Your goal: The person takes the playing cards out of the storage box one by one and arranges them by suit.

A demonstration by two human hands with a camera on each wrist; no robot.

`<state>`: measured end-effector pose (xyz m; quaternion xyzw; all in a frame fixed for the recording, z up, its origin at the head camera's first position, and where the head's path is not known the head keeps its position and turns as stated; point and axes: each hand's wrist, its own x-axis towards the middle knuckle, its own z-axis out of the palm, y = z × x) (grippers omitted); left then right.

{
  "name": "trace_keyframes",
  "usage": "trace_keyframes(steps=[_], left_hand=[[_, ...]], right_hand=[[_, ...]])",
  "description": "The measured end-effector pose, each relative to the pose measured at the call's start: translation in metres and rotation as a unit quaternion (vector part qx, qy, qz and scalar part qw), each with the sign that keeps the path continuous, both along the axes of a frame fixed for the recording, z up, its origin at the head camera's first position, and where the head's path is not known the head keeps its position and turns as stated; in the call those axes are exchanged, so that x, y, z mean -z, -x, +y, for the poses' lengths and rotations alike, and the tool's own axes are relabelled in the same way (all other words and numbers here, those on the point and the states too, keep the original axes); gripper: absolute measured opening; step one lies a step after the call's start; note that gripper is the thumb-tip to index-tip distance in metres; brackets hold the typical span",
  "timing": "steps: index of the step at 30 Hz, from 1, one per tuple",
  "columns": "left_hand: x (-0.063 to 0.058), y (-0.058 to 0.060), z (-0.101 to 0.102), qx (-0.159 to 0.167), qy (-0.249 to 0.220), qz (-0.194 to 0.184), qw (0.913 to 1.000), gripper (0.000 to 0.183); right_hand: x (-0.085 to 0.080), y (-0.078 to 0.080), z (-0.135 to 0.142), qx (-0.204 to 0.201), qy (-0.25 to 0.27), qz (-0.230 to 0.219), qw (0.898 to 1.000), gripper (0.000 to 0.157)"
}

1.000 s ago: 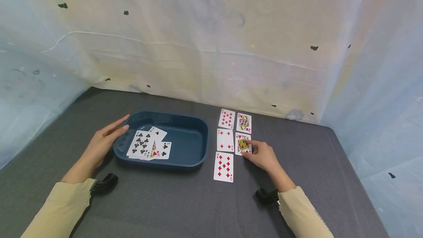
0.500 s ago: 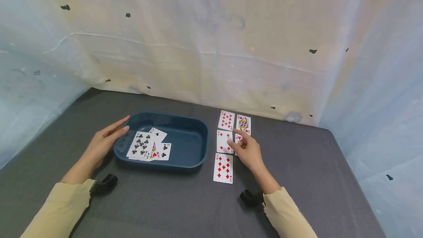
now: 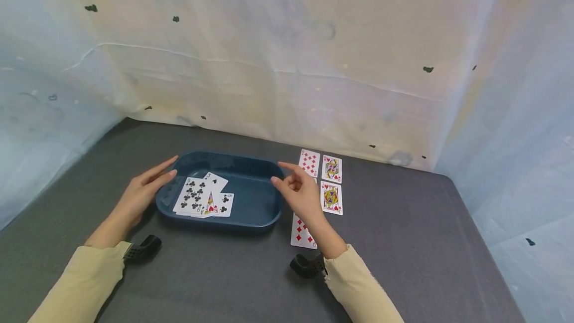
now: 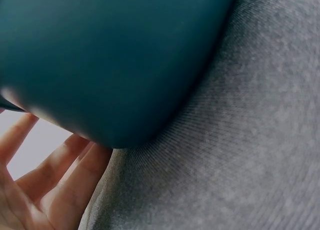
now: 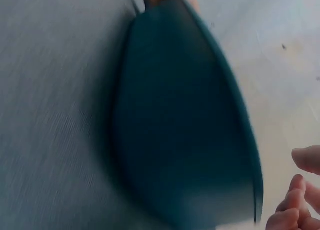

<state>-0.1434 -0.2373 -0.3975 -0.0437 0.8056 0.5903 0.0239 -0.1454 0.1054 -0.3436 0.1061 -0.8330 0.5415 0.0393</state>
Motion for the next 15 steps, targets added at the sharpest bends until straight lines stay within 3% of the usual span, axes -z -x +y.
trace_keyframes(steps=[7,15], left_hand=[[-0.001,0.001,-0.001,0.002,0.002,-0.004,1.0,0.06],[0.001,-0.001,0.0,0.009,-0.001,0.007,0.9999,0.06]], right_hand=[[-0.004,0.004,-0.038,-0.037,-0.032,-0.002,0.999,0.041],[-0.001,0.006,-0.075,-0.077,-0.085,-0.057,0.992,0.043]])
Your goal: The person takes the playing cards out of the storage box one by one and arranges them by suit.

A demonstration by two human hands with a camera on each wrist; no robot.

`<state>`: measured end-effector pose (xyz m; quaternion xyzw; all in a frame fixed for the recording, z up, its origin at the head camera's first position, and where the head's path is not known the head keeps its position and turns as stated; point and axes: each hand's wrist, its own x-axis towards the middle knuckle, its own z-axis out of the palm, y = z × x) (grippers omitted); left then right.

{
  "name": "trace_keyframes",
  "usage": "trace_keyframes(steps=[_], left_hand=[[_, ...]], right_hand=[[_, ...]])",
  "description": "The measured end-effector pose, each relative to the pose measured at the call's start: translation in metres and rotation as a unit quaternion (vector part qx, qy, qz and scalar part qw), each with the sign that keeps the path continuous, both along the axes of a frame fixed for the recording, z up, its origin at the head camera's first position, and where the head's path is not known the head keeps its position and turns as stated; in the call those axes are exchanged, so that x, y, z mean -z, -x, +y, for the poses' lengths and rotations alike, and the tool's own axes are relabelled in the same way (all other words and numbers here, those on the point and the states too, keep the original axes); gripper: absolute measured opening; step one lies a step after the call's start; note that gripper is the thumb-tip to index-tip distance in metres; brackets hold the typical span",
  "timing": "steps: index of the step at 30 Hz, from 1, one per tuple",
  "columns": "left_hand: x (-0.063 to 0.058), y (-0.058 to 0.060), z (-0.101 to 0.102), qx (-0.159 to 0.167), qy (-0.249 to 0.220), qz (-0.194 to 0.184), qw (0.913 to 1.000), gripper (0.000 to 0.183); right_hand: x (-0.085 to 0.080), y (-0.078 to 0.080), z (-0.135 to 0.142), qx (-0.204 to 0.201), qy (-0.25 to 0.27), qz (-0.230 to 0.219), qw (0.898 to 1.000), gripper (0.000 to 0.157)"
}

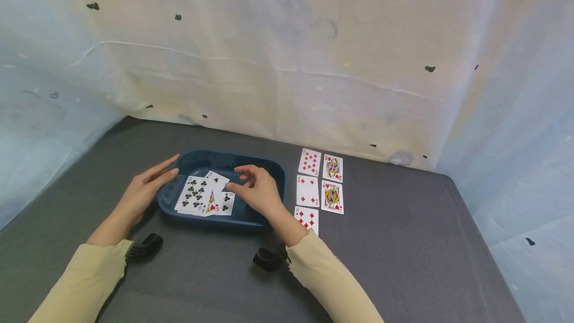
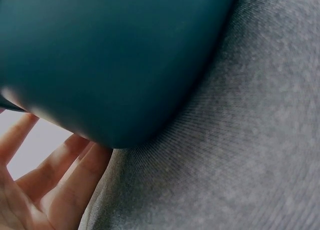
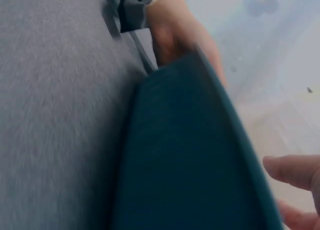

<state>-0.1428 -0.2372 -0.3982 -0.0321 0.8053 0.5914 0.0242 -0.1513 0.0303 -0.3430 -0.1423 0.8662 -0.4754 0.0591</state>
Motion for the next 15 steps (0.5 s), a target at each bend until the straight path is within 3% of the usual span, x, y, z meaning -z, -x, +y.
trace_keyframes(steps=[7,15], left_hand=[[-0.001,-0.001,0.0,0.002,-0.004,0.006,1.0,0.06],[0.0,0.0,-0.001,-0.006,0.011,0.018,0.9998,0.059]], right_hand=[[0.007,0.005,-0.029,-0.04,-0.042,-0.046,0.997,0.049],[0.018,0.012,-0.05,-0.049,-0.141,-0.065,0.987,0.066]])
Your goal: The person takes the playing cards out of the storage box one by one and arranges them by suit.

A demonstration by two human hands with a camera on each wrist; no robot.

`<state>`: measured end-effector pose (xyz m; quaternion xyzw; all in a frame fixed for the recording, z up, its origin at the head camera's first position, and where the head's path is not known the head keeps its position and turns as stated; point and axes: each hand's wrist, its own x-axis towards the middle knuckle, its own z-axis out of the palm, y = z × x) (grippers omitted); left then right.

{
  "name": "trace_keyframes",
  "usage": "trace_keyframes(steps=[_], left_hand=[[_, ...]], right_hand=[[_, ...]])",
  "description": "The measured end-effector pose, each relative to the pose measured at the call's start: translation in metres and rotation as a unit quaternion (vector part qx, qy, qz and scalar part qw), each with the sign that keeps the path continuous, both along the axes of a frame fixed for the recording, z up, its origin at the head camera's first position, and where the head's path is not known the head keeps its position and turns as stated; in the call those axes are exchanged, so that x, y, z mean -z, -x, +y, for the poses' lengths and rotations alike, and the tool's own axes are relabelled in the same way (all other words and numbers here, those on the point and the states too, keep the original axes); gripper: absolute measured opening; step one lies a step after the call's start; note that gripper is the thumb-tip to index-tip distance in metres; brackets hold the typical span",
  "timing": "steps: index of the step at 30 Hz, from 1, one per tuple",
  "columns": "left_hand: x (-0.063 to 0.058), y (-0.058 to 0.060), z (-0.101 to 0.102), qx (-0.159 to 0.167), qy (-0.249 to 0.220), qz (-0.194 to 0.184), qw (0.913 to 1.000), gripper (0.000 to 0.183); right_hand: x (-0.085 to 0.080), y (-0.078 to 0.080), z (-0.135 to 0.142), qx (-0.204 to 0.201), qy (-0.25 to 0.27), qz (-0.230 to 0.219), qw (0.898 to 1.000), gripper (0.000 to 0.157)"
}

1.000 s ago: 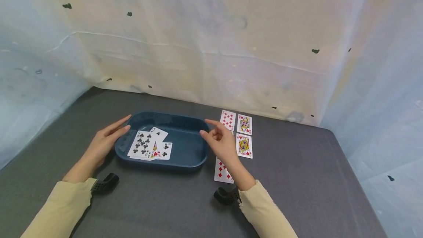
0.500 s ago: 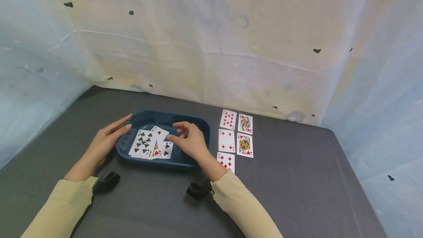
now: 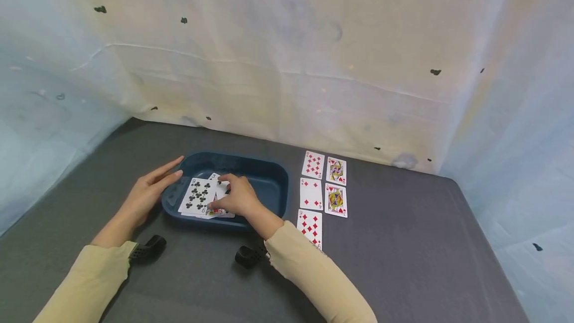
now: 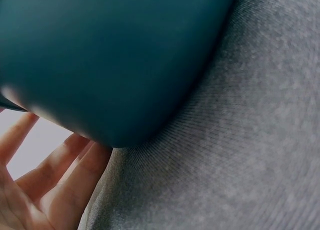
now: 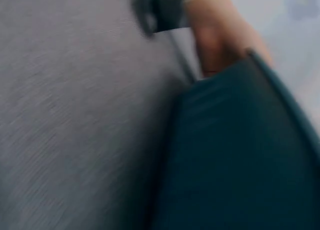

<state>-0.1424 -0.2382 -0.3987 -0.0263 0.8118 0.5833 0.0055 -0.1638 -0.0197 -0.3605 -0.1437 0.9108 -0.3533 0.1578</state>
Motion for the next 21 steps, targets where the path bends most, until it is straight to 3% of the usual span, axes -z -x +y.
trace_keyframes(steps=[4,13,16,21], left_hand=[[0.0008,-0.0005,0.0002,0.003,-0.004,-0.003,1.0,0.059],[0.001,-0.0011,0.0014,0.003,-0.014,-0.004,0.9999,0.058],[0.0013,-0.0009,0.0017,0.004,-0.017,-0.003,0.9998,0.057],[0.0019,-0.0002,0.0012,0.002,-0.012,-0.003,0.9999,0.059]], right_hand=[[0.0051,0.0014,-0.0034,-0.017,-0.056,0.013,0.998,0.079],[0.0049,0.0069,-0.0064,-0.048,-0.135,0.007,0.99,0.086],[0.0037,0.0053,-0.0059,-0.044,-0.145,0.008,0.988,0.086],[0.0034,0.0007,-0.0028,-0.005,-0.122,0.006,0.993,0.081]])
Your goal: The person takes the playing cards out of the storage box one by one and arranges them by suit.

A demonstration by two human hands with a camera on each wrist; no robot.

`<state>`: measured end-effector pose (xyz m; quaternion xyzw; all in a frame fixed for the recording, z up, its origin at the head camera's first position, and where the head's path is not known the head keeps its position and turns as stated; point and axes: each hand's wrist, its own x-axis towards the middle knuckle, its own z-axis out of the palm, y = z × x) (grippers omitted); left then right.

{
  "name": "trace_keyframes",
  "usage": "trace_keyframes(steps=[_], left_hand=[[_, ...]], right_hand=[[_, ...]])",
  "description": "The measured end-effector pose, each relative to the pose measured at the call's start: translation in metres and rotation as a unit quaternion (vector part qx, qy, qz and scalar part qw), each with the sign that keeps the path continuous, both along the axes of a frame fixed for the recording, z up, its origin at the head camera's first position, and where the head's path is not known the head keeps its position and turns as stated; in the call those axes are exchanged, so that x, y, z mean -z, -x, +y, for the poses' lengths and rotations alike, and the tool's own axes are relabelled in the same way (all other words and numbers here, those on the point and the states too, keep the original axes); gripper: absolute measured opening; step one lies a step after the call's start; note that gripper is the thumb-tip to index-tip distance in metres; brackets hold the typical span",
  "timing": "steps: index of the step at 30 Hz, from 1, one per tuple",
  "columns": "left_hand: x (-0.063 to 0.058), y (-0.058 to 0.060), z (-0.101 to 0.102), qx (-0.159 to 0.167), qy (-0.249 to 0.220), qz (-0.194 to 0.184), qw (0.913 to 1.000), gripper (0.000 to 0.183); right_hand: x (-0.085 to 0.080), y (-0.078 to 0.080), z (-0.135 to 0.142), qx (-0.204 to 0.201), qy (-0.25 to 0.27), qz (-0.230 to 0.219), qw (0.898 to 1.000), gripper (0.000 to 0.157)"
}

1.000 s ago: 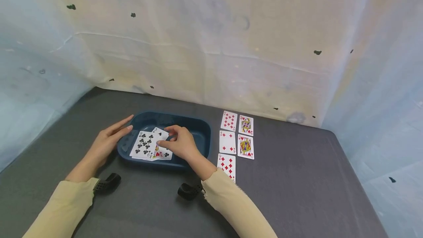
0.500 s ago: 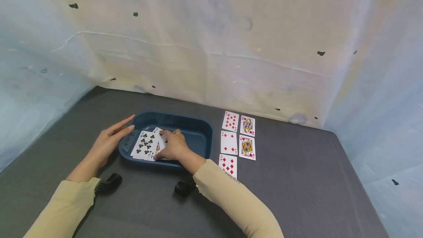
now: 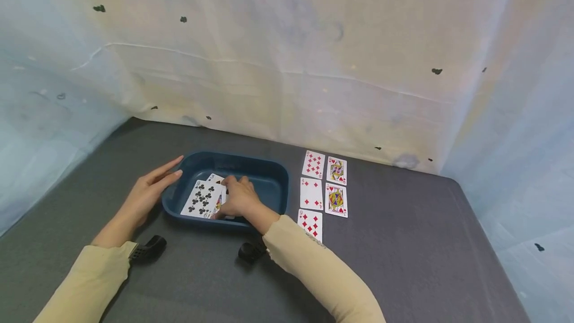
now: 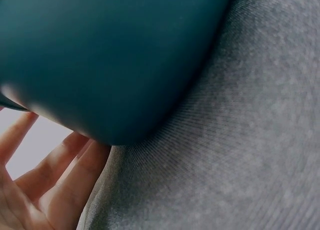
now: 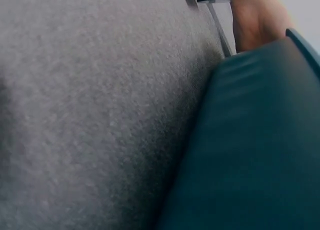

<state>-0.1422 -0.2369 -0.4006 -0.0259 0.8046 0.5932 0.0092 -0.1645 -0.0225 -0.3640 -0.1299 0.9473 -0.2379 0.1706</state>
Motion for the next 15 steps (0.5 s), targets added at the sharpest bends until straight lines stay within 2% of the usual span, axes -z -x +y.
trace_keyframes(steps=[4,9,15], left_hand=[[0.0,0.0,-0.002,0.004,-0.001,0.0,1.0,0.06],[0.0,0.0,-0.003,0.006,-0.002,0.001,1.0,0.06],[-0.001,0.0,-0.002,0.009,-0.006,0.0,0.9999,0.06]], right_hand=[[-0.002,-0.005,0.003,0.014,0.025,0.019,0.999,0.08],[-0.005,-0.008,0.007,0.024,0.055,0.047,0.997,0.067],[-0.01,-0.009,0.015,0.042,0.116,0.113,0.986,0.055]])
